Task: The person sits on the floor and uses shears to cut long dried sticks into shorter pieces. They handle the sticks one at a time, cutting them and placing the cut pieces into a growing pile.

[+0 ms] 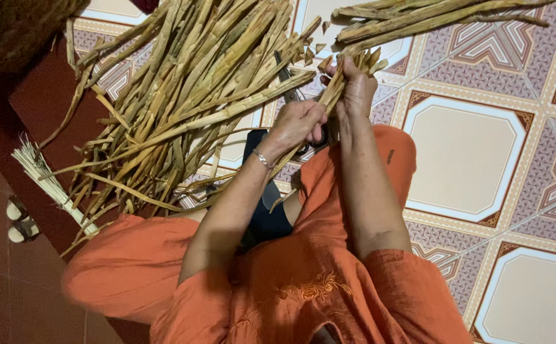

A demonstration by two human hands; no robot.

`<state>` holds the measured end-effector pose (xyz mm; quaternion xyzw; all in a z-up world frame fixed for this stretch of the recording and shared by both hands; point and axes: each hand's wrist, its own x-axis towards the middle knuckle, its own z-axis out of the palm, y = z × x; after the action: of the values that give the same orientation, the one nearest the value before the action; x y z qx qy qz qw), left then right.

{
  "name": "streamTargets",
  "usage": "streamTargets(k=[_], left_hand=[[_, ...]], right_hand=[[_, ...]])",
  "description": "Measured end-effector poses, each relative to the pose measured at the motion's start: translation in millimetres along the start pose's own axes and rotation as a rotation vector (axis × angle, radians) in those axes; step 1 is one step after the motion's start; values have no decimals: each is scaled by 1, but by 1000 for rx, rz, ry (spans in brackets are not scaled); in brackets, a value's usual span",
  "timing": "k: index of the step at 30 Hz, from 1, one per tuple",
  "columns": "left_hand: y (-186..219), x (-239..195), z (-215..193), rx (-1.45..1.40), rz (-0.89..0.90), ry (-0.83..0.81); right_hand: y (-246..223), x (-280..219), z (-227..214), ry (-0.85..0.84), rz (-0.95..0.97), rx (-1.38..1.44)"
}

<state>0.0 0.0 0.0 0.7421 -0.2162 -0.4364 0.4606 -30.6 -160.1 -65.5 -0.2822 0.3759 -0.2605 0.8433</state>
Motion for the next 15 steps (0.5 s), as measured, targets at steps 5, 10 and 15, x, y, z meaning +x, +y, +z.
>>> streamTargets(k=[5, 10, 15], left_hand=[[1, -38, -5, -70, -12, -52], [-6, -74, -9, -157, -126, -61], [-19, -108, -13, -66, -107, -106]], right_hand=[[2, 15, -12, 46, 7, 63], [5, 26, -22, 86, -14, 62], [-8, 40, -36, 171, -33, 30]])
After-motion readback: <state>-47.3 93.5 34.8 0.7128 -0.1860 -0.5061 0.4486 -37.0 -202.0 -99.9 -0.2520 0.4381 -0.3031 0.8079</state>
